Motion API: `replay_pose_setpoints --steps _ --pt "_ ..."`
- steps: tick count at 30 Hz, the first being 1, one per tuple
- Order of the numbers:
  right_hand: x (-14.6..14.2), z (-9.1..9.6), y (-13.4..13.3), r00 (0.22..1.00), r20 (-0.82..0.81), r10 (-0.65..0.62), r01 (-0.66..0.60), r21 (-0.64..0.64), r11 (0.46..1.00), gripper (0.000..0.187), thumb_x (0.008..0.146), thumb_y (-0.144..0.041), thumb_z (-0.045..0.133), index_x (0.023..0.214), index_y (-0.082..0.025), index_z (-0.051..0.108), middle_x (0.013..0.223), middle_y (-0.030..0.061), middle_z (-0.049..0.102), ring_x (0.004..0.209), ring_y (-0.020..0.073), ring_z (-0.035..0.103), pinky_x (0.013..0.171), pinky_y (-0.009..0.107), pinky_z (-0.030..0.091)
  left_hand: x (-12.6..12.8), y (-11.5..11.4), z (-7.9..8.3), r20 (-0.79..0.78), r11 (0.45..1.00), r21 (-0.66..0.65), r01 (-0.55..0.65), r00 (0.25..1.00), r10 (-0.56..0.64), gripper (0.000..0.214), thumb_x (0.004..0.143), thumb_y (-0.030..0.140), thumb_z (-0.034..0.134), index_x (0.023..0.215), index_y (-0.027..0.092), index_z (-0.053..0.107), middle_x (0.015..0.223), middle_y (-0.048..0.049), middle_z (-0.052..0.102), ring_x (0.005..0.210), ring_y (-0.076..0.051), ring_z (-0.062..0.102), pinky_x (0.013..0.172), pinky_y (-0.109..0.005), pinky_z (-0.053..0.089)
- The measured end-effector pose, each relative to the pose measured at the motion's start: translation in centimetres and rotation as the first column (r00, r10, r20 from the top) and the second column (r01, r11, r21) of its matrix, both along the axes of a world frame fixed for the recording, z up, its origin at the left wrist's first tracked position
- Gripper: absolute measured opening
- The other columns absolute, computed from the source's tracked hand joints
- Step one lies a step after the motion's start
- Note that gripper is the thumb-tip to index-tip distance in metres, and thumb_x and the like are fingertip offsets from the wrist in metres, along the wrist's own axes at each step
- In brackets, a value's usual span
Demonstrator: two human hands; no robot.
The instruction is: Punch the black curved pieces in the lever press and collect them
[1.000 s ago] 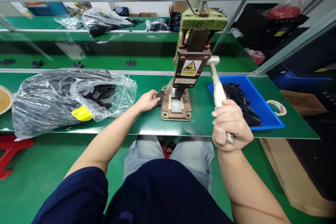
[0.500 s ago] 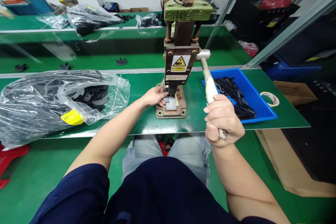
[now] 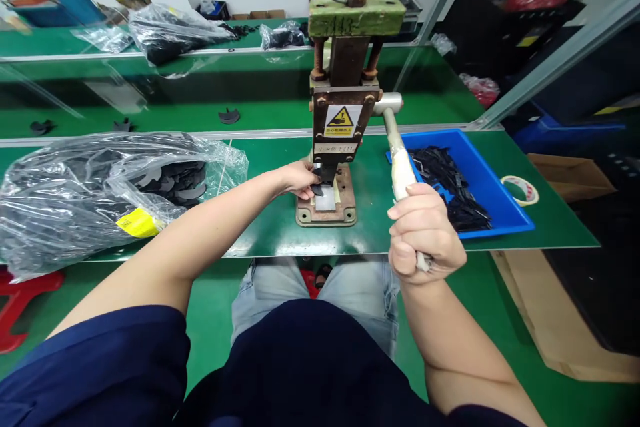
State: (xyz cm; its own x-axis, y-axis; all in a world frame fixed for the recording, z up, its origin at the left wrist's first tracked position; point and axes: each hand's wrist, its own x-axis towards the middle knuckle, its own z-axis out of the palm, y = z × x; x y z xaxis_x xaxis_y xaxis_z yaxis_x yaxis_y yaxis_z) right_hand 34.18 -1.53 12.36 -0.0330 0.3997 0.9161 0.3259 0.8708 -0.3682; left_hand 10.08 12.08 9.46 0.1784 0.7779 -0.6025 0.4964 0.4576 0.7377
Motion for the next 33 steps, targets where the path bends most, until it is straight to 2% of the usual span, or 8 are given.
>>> replay_pose_setpoints --steps 4,10,13,16,19,22,25,33 --pt "-0.2 0.5 0.1 0.999 -0.018 0.035 -0.033 0.097 0.995 0.016 0.084 -0.026 0.068 0.072 -0.025 0.058 0.068 -0.0065 0.065 0.075 0.0172 0.071 0.098 0.053 0.058 0.0 -0.7 -0.2 0.035 1.000 0.022 -0.006 0.999 0.005 0.036 0.095 0.031 0.077 0.125 0.018 0.064 0.066 -0.0012 0.070 0.053 -0.013 0.069 0.057 -0.022 0.059" --pt "0.5 0.5 0.6 0.998 -0.014 0.061 -0.059 0.111 0.992 0.015 0.076 -0.024 0.073 0.067 -0.025 0.061 0.067 -0.0060 0.069 0.073 0.0191 0.074 0.094 0.054 0.061 -1.0 -4.8 -1.9 0.211 0.955 0.298 -0.011 0.976 -0.055 0.026 0.102 0.024 0.063 0.126 0.016 0.065 0.093 -0.0113 0.079 0.067 -0.016 0.074 0.059 -0.024 0.058" --pt "1.2 -0.7 2.0 0.997 -0.053 0.055 -0.045 0.168 0.985 0.024 0.073 -0.030 0.078 0.059 -0.026 0.059 0.060 -0.0048 0.069 0.067 0.0225 0.075 0.089 0.056 0.062 -5.3 -6.1 -2.3 0.105 0.891 0.452 0.042 0.990 -0.099 0.027 0.103 0.028 0.062 0.127 0.019 0.070 0.110 -0.0126 0.080 0.091 -0.019 0.077 0.076 -0.028 0.061" --pt "1.6 -1.7 3.3 0.992 -0.108 0.061 -0.039 0.199 0.979 0.033 0.072 -0.037 0.080 0.051 -0.027 0.057 0.053 -0.0048 0.066 0.061 0.0239 0.074 0.080 0.056 0.062 -13.5 -6.7 -1.7 -0.163 0.825 0.563 0.050 0.985 0.052 0.026 0.099 0.027 0.065 0.122 0.017 0.076 0.122 -0.0140 0.077 0.115 -0.026 0.072 0.107 -0.038 0.054" --pt "1.4 -2.1 3.8 0.992 -0.109 0.067 -0.040 0.232 0.972 0.036 0.071 -0.037 0.081 0.048 -0.027 0.055 0.051 -0.0049 0.065 0.058 0.0229 0.073 0.077 0.055 0.062 -22.8 -6.6 -0.9 -0.737 0.833 0.457 0.312 0.657 0.159 0.038 0.095 0.031 0.067 0.130 0.019 0.075 0.137 -0.0157 0.071 0.129 -0.034 0.064 0.114 -0.045 0.048" --pt "0.7 -1.9 3.9 0.983 -0.175 0.062 -0.009 0.289 0.957 0.039 0.073 -0.038 0.078 0.047 -0.026 0.052 0.049 -0.0049 0.063 0.055 0.0212 0.071 0.078 0.055 0.063 -29.2 -6.1 -0.9 -0.919 0.893 0.199 0.404 0.392 0.027 0.054 0.092 0.036 0.069 0.143 0.018 0.070 0.144 -0.0188 0.065 0.135 -0.039 0.058 0.115 -0.047 0.046" --pt "0.5 -1.8 3.9 0.980 -0.193 0.046 0.014 0.299 0.954 0.042 0.073 -0.041 0.078 0.046 -0.026 0.049 0.047 -0.0052 0.059 0.053 0.0205 0.069 0.077 0.055 0.063 -31.7 -5.6 -1.6 -0.938 0.893 0.093 0.440 0.339 -0.069 0.063 0.089 0.040 0.071 0.149 0.021 0.067 0.151 -0.0175 0.059 0.138 -0.038 0.054 0.117 -0.045 0.042" --pt "1.2 -1.2 2.8 0.997 -0.070 0.033 -0.018 0.198 0.980 0.023 0.069 -0.030 0.075 0.056 -0.026 0.056 0.055 -0.0067 0.066 0.061 0.0213 0.072 0.084 0.057 0.061 -32.1 -4.1 -2.0 -0.930 0.819 0.124 0.561 0.354 -0.101 0.048 0.079 0.040 0.079 0.125 0.025 0.077 0.140 -0.0145 0.059 0.132 -0.038 0.054 0.114 -0.046 0.043"
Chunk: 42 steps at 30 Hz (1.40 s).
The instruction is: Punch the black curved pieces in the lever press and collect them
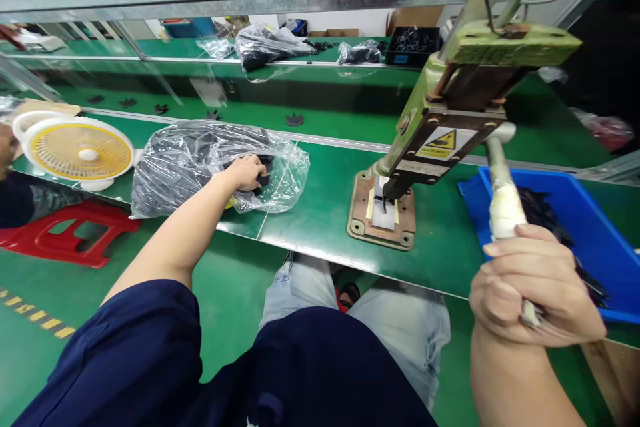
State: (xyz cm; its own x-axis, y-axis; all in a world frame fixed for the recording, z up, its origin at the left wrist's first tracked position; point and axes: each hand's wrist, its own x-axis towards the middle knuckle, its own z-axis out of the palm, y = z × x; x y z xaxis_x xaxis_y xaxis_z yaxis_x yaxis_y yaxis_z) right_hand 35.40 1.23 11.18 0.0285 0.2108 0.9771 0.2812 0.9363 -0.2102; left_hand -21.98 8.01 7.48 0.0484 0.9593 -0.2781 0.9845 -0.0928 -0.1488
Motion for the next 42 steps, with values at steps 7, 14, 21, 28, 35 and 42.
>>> replay_pose_setpoints --steps 7,14,21,28,35,42 --pt "-1.3 1.3 -1.6 0.999 0.033 0.009 -0.008 -0.054 0.998 0.015 0.075 -0.022 0.070 0.067 -0.024 0.058 0.065 -0.0058 0.066 0.071 0.0179 0.071 0.095 0.055 0.060 2.6 -0.4 0.3 0.192 0.970 0.180 0.160 0.962 -0.194 0.017 0.089 0.032 0.061 0.101 0.022 0.066 0.108 -0.0117 0.066 0.104 -0.030 0.064 0.096 -0.039 0.051" --pt "-1.5 1.7 -2.0 0.998 0.060 0.003 0.000 -0.055 0.998 0.016 0.081 -0.023 0.069 0.070 -0.024 0.057 0.066 -0.0052 0.064 0.072 0.0172 0.070 0.097 0.054 0.059 10.4 -0.7 1.1 0.350 0.944 0.244 0.223 0.887 -0.300 0.020 0.093 0.031 0.061 0.110 0.022 0.068 0.111 -0.0095 0.071 0.103 -0.027 0.069 0.095 -0.036 0.052" --pt "-1.5 1.9 -2.3 0.997 0.073 -0.007 0.012 -0.066 0.998 0.013 0.081 -0.022 0.067 0.072 -0.024 0.057 0.066 -0.0049 0.064 0.073 0.0181 0.069 0.096 0.056 0.059 20.8 -1.3 -1.5 0.572 0.975 0.170 0.143 0.791 -0.216 0.025 0.097 0.035 0.066 0.119 0.022 0.069 0.095 -0.0056 0.076 0.089 -0.024 0.072 0.080 -0.033 0.052" --pt "-1.6 2.0 -2.4 0.996 0.086 0.019 -0.013 -0.073 0.997 0.012 0.079 -0.017 0.067 0.074 -0.022 0.058 0.067 -0.0036 0.065 0.075 0.0186 0.070 0.097 0.054 0.057 24.0 -0.1 -3.5 0.927 0.991 -0.006 -0.132 0.370 0.055 0.032 0.097 0.051 0.068 0.091 0.021 0.064 0.069 0.0008 0.068 0.062 -0.014 0.062 0.059 -0.024 0.045" --pt "-1.5 1.9 -2.4 0.996 0.083 0.013 -0.007 -0.063 0.998 0.013 0.080 -0.017 0.067 0.074 -0.023 0.058 0.068 -0.0042 0.064 0.075 0.0175 0.070 0.098 0.054 0.057 26.7 1.7 -2.8 0.967 0.988 -0.146 0.050 0.216 0.132 0.030 0.096 0.046 0.073 0.104 0.018 0.066 0.071 -0.0014 0.069 0.059 -0.014 0.064 0.057 -0.024 0.049" --pt "-1.5 2.0 -2.6 0.997 0.081 -0.012 0.019 -0.089 0.996 0.011 0.079 -0.021 0.067 0.074 -0.026 0.058 0.066 -0.0061 0.064 0.072 0.0188 0.070 0.094 0.055 0.059 27.6 3.0 -4.2 0.951 0.998 -0.048 -0.042 0.305 0.058 0.032 0.088 0.048 0.079 0.094 0.019 0.067 0.076 -0.0019 0.070 0.064 -0.015 0.064 0.062 -0.026 0.051"
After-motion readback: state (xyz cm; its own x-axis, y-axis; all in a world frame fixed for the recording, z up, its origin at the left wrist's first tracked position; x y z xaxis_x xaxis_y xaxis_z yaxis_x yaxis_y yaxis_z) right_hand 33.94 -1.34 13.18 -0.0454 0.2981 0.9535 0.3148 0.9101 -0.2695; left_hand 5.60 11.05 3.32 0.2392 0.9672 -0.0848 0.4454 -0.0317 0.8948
